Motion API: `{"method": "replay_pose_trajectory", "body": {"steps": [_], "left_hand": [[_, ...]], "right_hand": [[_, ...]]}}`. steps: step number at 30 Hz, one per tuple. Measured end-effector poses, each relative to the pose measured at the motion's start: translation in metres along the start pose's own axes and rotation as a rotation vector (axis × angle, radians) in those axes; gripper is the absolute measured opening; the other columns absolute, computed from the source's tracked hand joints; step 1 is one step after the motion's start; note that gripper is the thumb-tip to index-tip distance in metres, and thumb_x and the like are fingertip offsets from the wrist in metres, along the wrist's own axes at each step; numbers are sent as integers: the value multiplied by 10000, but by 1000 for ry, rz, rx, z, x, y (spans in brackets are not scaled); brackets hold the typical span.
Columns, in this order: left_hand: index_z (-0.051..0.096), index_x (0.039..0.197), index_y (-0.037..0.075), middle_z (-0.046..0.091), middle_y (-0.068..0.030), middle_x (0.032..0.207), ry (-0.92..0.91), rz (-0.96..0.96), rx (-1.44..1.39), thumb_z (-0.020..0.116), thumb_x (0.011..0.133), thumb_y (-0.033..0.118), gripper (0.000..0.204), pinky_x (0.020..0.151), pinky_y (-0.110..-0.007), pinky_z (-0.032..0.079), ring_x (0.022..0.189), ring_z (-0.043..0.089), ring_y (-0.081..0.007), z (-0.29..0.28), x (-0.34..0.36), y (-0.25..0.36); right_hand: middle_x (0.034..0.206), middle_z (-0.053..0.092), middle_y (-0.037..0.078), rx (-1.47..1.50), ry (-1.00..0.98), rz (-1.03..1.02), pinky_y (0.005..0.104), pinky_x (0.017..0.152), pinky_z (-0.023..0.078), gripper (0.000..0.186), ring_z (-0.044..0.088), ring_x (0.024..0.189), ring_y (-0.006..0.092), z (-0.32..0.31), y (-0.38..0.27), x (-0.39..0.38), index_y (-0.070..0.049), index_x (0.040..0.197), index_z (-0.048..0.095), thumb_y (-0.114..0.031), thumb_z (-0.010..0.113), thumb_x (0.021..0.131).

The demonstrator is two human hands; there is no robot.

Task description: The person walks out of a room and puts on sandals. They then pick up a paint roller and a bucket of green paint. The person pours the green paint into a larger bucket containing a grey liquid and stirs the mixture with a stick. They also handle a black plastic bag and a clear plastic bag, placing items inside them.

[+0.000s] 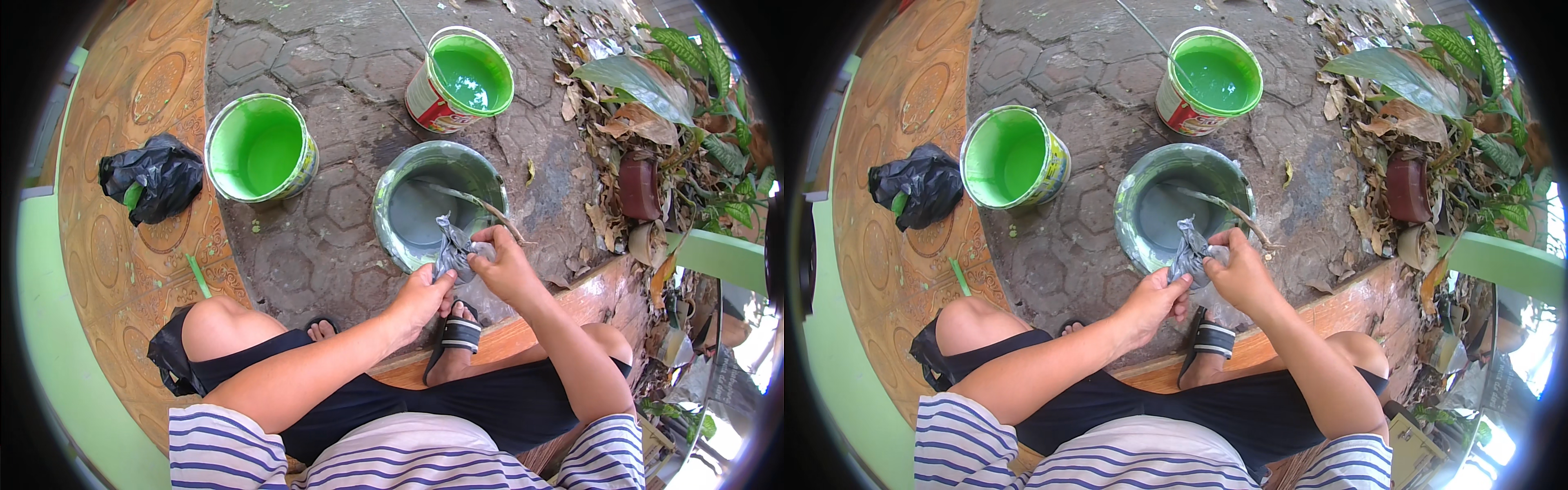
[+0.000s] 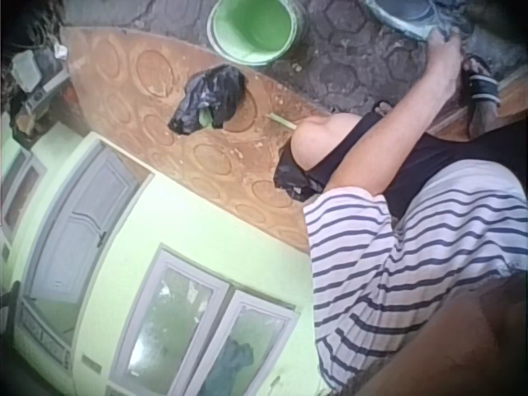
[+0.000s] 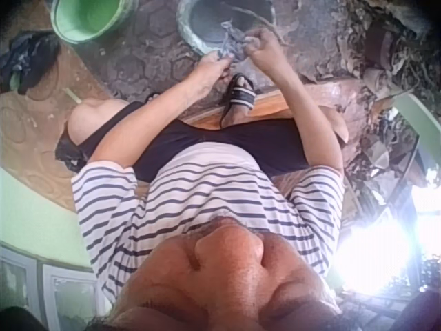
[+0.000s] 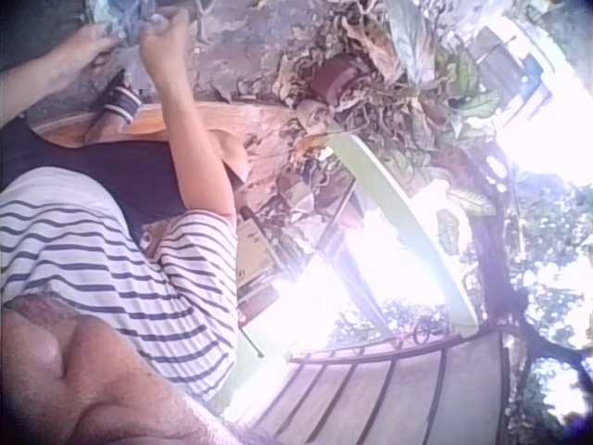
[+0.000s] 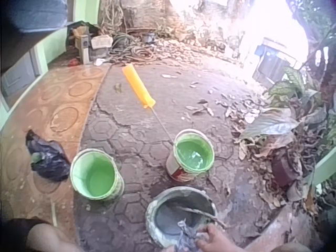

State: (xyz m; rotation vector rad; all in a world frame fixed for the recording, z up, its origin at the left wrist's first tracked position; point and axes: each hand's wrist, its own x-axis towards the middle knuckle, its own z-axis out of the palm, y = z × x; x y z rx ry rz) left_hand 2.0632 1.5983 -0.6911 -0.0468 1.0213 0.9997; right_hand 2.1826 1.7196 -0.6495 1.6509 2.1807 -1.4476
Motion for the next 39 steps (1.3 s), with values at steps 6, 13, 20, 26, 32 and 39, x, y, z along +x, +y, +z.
{"method": "replay_pose_trajectory", "body": {"steps": [6, 13, 20, 26, 32, 39], "left_hand": [[522, 1049, 72, 604, -53, 860, -30, -23, -46, 429, 1014, 157, 131, 577, -264, 462, 689, 585, -126, 4, 0, 2], [497, 1108, 54, 600, -71, 928, -38, 23, -57, 371, 959, 31, 196, 594, -260, 463, 724, 588, -130, 3, 3, 1], [508, 1074, 61, 574, -65, 904, 11, 2, -76, 414, 949, 86, 159, 599, -277, 449, 725, 573, -135, 7, 0, 5], [527, 1034, 85, 558, -47, 899, -64, -121, -117, 494, 969, 299, 226, 606, -283, 443, 752, 567, -126, 1, -1, 9], [523, 1040, 93, 541, -28, 886, -110, -36, -120, 468, 1011, 384, 298, 619, -265, 448, 757, 556, -118, 3, 2, 3], [481, 1042, 110, 497, -4, 837, -51, -34, -196, 411, 1043, 276, 180, 602, -261, 421, 692, 490, -102, 12, -4, 7]], "right_hand": [[1012, 649, 225, -18, 19, -115, 381, 836, 485, 386, 640, 985, 291, 6, 15, 1, 11, 1114, 521, -167, 703, 824], [965, 662, 239, -114, -137, 84, 414, 814, 492, 474, 659, 935, 334, 3, -14, -8, -27, 1180, 477, -249, 718, 836], [1008, 648, 256, -31, -81, -11, 406, 853, 477, 427, 642, 993, 336, 9, 7, -2, -20, 1163, 496, -210, 703, 841], [995, 653, 231, -2, -6, -103, 381, 835, 490, 373, 649, 961, 313, 13, 9, -3, 25, 1125, 520, -157, 679, 840], [922, 671, 182, 173, -78, 86, 346, 727, 515, 306, 666, 814, 223, 10, -15, -10, 41, 1090, 546, -114, 658, 852], [911, 689, 165, 79, -25, -5, 347, 725, 511, 249, 664, 808, 202, 13, -1, -8, 38, 1023, 607, -132, 677, 855]]}}
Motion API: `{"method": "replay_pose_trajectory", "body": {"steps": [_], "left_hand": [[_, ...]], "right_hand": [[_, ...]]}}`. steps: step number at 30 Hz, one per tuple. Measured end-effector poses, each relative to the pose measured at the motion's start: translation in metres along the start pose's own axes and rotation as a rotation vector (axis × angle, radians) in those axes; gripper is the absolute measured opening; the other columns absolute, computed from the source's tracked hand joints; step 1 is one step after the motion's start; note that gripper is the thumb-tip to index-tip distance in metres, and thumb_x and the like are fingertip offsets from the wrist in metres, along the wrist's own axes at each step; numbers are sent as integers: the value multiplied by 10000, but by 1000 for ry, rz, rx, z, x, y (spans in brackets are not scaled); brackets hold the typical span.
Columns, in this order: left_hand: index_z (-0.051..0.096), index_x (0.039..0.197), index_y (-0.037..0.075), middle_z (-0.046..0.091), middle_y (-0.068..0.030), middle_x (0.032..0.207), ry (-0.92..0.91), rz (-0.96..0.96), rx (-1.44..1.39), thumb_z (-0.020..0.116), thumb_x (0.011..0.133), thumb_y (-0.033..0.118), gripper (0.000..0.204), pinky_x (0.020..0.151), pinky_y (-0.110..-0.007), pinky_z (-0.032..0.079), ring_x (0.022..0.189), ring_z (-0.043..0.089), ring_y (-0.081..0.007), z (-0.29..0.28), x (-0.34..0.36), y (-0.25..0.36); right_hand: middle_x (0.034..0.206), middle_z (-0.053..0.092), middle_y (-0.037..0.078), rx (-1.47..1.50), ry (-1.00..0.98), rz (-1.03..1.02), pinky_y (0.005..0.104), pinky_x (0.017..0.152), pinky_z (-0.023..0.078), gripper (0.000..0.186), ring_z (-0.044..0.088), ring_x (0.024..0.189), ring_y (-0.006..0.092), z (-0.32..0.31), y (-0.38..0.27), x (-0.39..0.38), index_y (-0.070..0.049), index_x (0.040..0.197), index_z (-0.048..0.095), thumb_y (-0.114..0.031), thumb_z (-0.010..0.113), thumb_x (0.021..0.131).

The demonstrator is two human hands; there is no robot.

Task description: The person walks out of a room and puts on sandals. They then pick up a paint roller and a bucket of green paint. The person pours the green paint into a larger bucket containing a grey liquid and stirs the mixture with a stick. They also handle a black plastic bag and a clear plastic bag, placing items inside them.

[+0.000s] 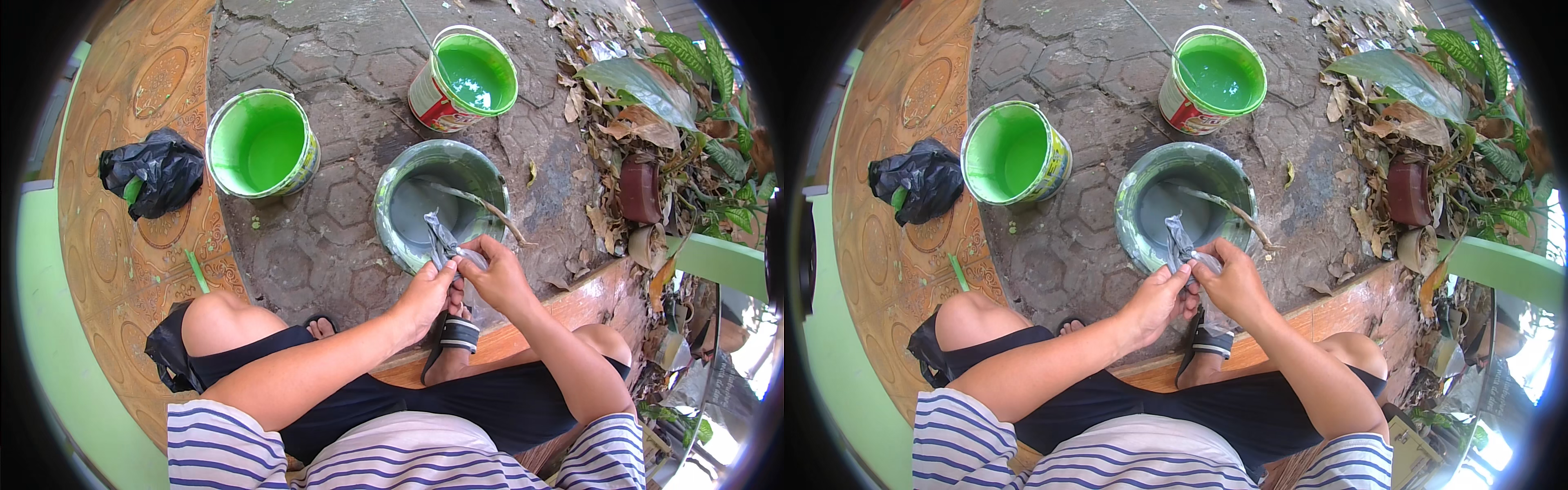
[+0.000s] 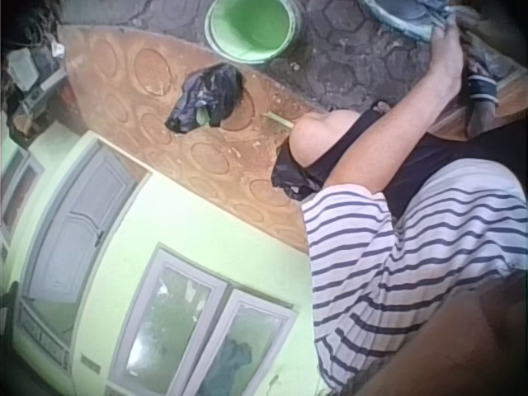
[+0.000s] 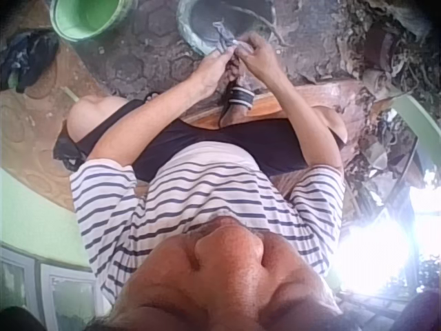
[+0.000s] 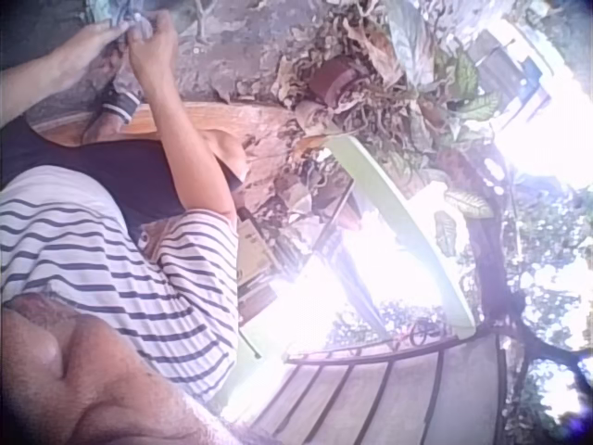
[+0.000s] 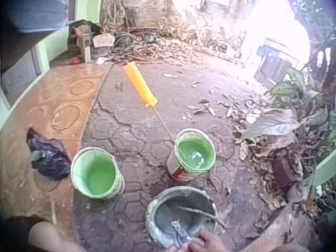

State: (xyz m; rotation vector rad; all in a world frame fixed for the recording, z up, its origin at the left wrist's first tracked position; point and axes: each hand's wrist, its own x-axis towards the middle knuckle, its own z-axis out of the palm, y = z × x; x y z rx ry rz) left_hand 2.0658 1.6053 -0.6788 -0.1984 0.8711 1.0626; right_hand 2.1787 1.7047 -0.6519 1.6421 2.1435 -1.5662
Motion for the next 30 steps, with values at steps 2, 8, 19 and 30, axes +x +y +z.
{"method": "replay_pose_trajectory", "body": {"steps": [2, 8, 19, 30], "left_hand": [[473, 1043, 119, 465, 7, 805, 27, 7, -16, 396, 1046, 248, 150, 586, -256, 402, 665, 452, -93, 1, 0, 1], [462, 1054, 128, 410, 25, 739, 82, 21, 26, 363, 1048, 203, 125, 526, -239, 350, 577, 365, -69, 1, 0, 1], [488, 1015, 100, 402, 41, 636, 207, 54, 245, 397, 1043, 247, 175, 411, -251, 317, 455, 360, -70, 1, -2, 0], [580, 1052, 46, 625, -63, 916, 133, 40, 44, 460, 1014, 223, 217, 616, -275, 476, 786, 575, -112, -10, 2, 3]], "right_hand": [[910, 693, 170, -13, -1, -26, 350, 726, 509, 255, 669, 812, 211, 0, -2, 0, 38, 1020, 614, -143, 682, 854], [840, 680, 104, -118, -36, -37, 300, 685, 502, 210, 631, 741, 131, 1, -3, -2, 37, 998, 619, -133, 667, 886], [902, 668, 194, -72, -26, -24, 372, 742, 503, 261, 664, 826, 291, 6, 7, 5, 26, 973, 579, -173, 683, 840], [923, 639, 142, 145, -86, 148, 310, 692, 506, 234, 636, 770, 178, -5, 4, 13, 37, 1016, 553, -88, 663, 852]]}}
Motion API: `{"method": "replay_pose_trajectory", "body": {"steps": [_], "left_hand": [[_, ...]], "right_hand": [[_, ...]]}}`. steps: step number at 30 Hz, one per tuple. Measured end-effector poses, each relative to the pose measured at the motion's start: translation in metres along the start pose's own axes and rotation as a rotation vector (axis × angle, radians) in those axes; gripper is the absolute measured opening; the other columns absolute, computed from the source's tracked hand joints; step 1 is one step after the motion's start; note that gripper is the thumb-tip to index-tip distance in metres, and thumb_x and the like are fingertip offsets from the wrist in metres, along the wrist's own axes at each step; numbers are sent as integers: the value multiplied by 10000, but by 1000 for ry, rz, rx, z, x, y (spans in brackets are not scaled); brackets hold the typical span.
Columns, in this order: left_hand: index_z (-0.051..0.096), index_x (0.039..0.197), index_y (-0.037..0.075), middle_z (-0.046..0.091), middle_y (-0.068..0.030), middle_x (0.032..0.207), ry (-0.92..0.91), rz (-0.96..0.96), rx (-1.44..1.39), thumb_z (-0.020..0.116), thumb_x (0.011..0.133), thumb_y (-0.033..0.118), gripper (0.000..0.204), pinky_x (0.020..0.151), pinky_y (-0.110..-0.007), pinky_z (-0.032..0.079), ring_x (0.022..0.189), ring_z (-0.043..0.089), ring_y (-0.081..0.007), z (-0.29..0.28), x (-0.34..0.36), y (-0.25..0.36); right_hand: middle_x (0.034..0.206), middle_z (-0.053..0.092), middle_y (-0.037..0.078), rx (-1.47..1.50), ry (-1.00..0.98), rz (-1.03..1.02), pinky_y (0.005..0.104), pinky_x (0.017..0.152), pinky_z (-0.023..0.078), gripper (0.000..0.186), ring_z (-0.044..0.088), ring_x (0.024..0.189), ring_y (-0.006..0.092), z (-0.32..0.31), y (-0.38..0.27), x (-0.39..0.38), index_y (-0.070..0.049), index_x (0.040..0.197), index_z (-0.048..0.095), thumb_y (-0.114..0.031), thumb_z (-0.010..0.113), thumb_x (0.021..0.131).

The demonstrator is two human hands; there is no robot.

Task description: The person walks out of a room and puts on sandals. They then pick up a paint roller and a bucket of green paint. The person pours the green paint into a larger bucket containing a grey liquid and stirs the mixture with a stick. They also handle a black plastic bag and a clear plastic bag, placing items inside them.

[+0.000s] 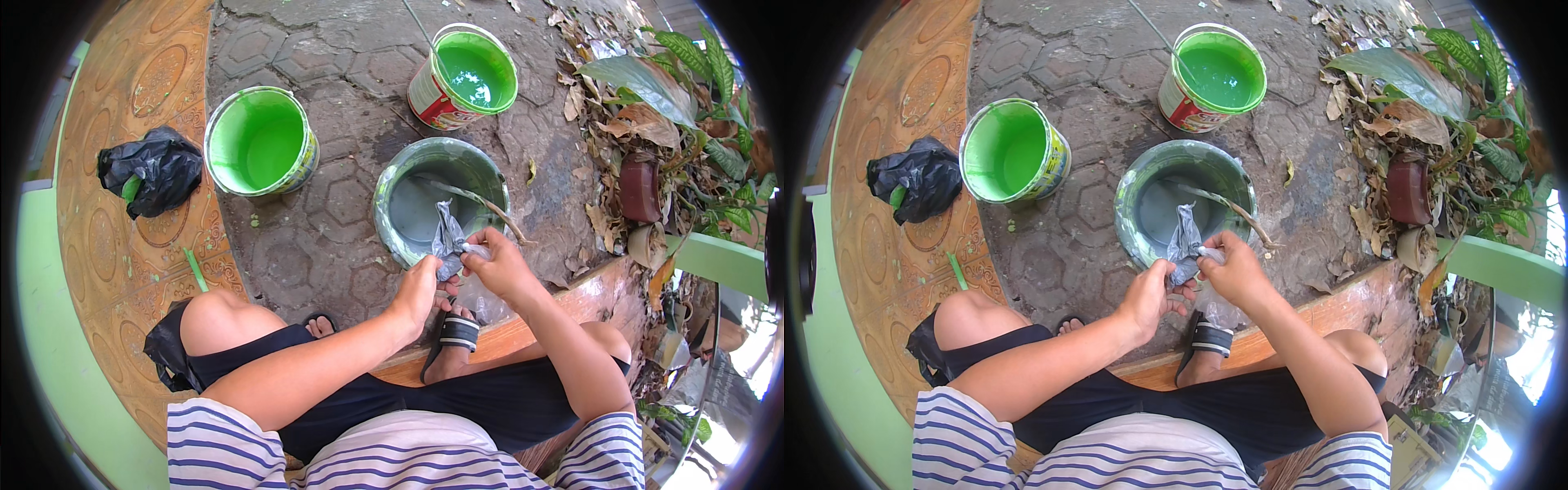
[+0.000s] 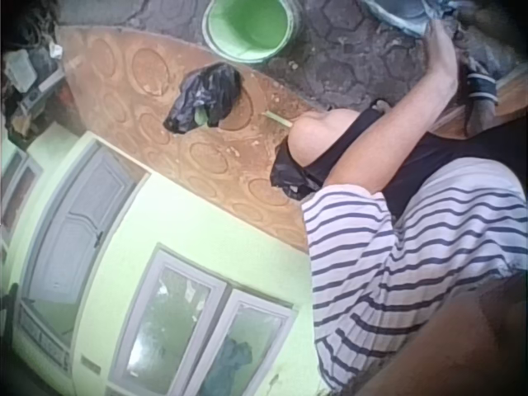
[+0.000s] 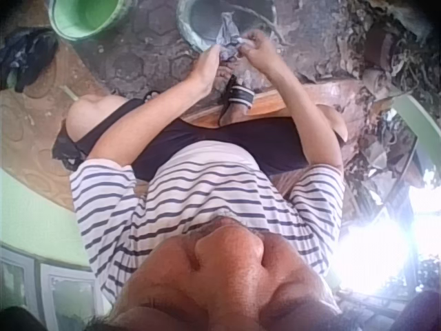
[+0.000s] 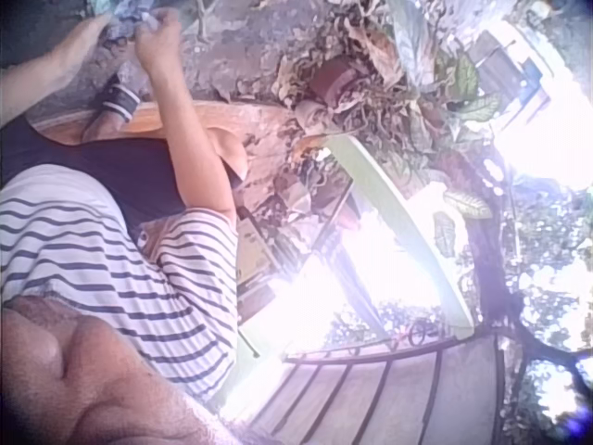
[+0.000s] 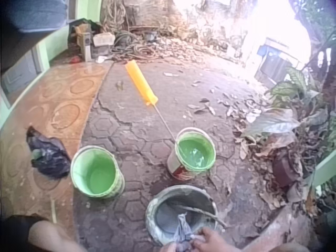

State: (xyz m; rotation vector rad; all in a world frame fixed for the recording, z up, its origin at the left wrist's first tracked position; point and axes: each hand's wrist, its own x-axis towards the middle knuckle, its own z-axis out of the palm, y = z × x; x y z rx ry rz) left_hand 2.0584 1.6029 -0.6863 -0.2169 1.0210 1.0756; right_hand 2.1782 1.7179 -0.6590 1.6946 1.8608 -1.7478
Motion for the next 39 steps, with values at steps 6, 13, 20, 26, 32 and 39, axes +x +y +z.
{"method": "replay_pose_trajectory", "body": {"steps": [6, 13, 20, 26, 32, 39], "left_hand": [[555, 1010, 29, 606, -44, 865, 48, 129, 168, 511, 1000, 220, 196, 595, -256, 469, 736, 558, -100, -2, 7, -5], [516, 942, 44, 577, -13, 730, 145, 128, 277, 646, 935, 208, 208, 509, -223, 427, 584, 505, -82, -3, 3, 0], [474, 999, 30, 621, -81, 894, 77, 100, 233, 636, 929, 148, 212, 598, -254, 529, 775, 630, -137, -8, 7, -5], [428, 1080, -6, 627, -150, 1047, 34, 97, 181, 530, 921, -12, 188, 678, -292, 576, 915, 674, -220, -9, 9, -4], [462, 1101, -18, 619, -166, 1071, -2, 21, 53, 455, 926, 5, 176, 724, -331, 572, 931, 665, -251, -2, 4, 0], [563, 1102, 46, 611, -87, 1011, -221, -174, -84, 476, 997, 272, 264, 682, -323, 492, 872, 601, -193, -8, 2, 7]], "right_hand": [[952, 647, 146, -196, 4, -34, 334, 784, 483, 274, 613, 876, 207, -9, 0, 6, 14, 1029, 570, -160, 679, 848], [929, 653, 137, -207, -7, 10, 342, 789, 474, 324, 603, 883, 203, -20, -8, 7, -5, 1022, 611, -227, 726, 816], [841, 657, 103, -168, -12, 58, 317, 701, 473, 346, 599, 780, 177, -26, -17, 9, -14, 943, 664, -304, 758, 780], [831, 664, 127, -286, -36, 49, 328, 713, 492, 317, 626, 774, 198, -22, -10, 8, -5, 926, 681, -260, 744, 749], [854, 669, 177, -326, 36, -63, 350, 736, 509, 300, 654, 818, 229, -11, -6, 2, 7, 912, 666, -235, 718, 743], [858, 673, 169, -273, -25, -95, 343, 729, 517, 251, 668, 828, 223, -5, -14, -7, 25, 913, 637, -176, 687, 772]]}}
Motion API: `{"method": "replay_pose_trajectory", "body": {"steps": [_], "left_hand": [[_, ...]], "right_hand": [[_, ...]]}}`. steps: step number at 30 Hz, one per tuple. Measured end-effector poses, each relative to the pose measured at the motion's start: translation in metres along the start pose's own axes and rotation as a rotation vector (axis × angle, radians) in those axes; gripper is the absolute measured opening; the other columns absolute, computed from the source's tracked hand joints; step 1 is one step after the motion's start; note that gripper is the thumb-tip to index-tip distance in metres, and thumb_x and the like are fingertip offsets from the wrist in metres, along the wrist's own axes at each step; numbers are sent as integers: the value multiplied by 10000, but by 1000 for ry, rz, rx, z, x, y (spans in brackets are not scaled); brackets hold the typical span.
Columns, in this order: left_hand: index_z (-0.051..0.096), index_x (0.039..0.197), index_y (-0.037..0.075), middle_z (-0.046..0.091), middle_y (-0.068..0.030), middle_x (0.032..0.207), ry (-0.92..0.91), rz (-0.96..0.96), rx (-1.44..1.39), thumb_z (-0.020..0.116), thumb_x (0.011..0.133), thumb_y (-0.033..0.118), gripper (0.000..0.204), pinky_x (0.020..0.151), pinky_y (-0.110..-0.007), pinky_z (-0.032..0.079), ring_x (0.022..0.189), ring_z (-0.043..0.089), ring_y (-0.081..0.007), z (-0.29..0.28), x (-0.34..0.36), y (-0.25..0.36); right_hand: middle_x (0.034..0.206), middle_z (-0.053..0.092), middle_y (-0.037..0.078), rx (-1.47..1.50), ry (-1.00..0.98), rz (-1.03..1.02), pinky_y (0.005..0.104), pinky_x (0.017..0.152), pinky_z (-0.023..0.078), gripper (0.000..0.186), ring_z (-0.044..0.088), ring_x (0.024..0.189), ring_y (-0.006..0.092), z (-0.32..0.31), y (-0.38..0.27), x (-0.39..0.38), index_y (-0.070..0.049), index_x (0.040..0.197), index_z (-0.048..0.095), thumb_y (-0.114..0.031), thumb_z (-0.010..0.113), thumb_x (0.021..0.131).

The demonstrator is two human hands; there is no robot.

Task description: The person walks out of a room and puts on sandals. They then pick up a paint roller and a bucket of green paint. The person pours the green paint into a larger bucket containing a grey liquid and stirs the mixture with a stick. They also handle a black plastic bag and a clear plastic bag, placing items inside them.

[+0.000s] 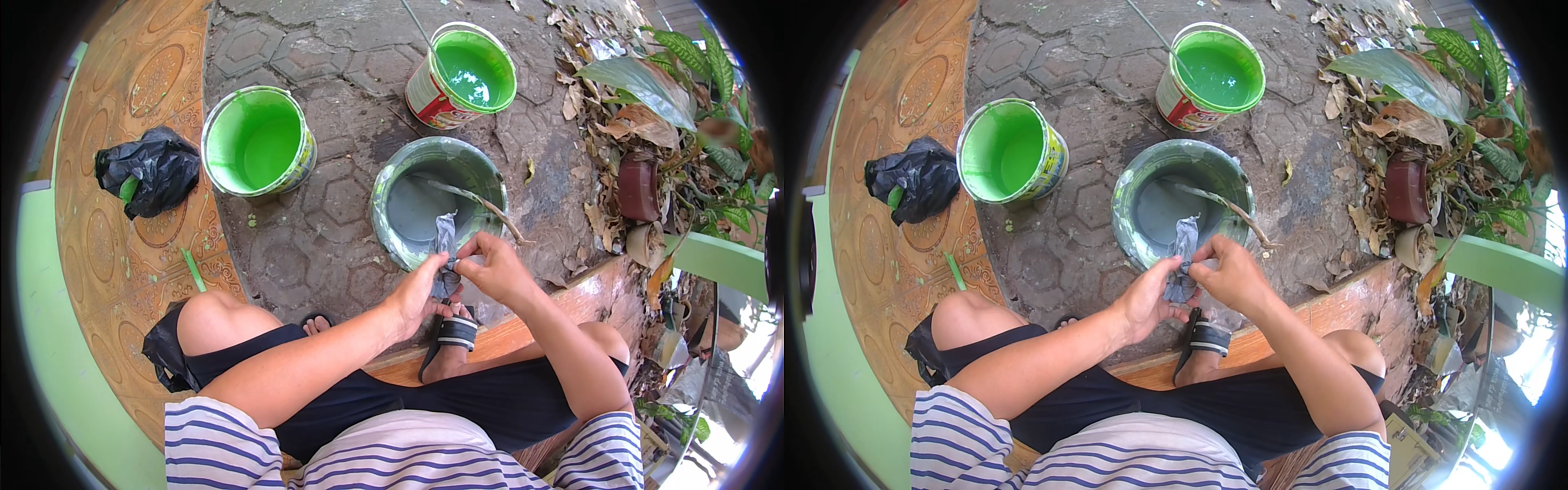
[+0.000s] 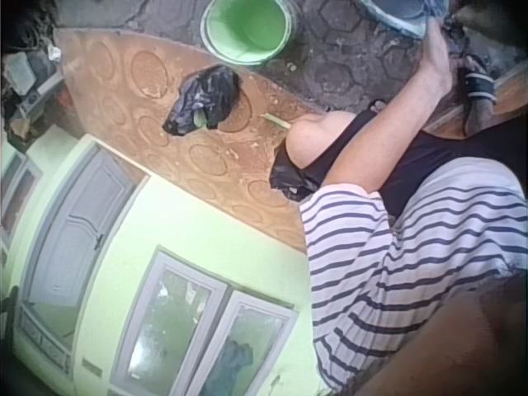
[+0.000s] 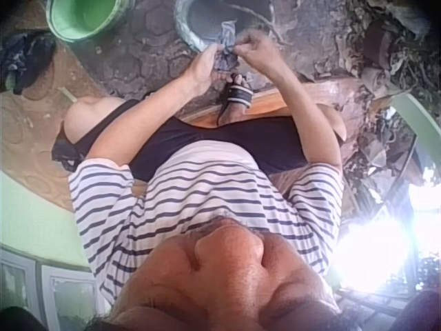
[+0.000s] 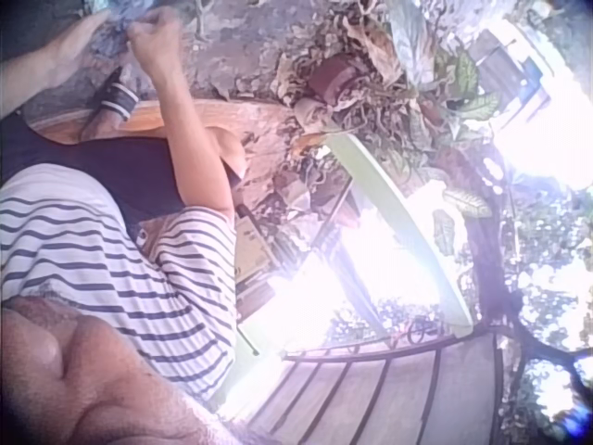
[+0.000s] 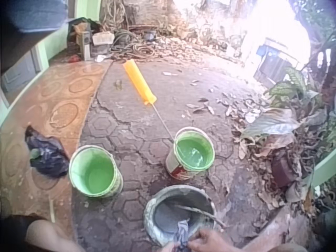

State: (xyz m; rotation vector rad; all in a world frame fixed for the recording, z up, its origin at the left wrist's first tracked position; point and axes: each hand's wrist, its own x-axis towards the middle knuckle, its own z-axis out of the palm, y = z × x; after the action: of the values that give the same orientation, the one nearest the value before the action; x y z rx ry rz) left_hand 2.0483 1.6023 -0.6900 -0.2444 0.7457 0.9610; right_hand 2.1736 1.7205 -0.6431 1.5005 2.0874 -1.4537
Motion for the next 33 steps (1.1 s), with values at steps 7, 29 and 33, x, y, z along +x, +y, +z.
{"method": "replay_pose_trajectory", "body": {"steps": [7, 29, 33], "left_hand": [[563, 1114, 55, 592, -47, 1031, 9, 131, -58, 471, 1020, 308, 285, 713, -313, 477, 948, 565, -147, 1, 7, -13], [476, 1125, 23, 609, -103, 1003, 438, 392, 369, 479, 964, 83, 172, 762, -322, 490, 889, 596, -166, -1, 24, -34], [455, 1121, -17, 614, -162, 984, 532, 407, 682, 562, 907, 98, 266, 755, -354, 496, 895, 621, -233, 0, 23, -32]], "right_hand": [[876, 667, 163, 126, -99, 37, 338, 730, 514, 223, 666, 852, 222, 9, 0, -4, 31, 952, 646, -152, 659, 824], [1042, 634, 243, 305, -205, 336, 366, 844, 475, 644, 621, 933, 279, 45, 12, -5, 104, 1076, 609, -509, 536, 894], [1031, 640, 174, 499, -241, 437, 327, 828, 469, 574, 606, 925, 211, 49, -5, -8, 85, 1123, 581, -444, 539, 905]]}}
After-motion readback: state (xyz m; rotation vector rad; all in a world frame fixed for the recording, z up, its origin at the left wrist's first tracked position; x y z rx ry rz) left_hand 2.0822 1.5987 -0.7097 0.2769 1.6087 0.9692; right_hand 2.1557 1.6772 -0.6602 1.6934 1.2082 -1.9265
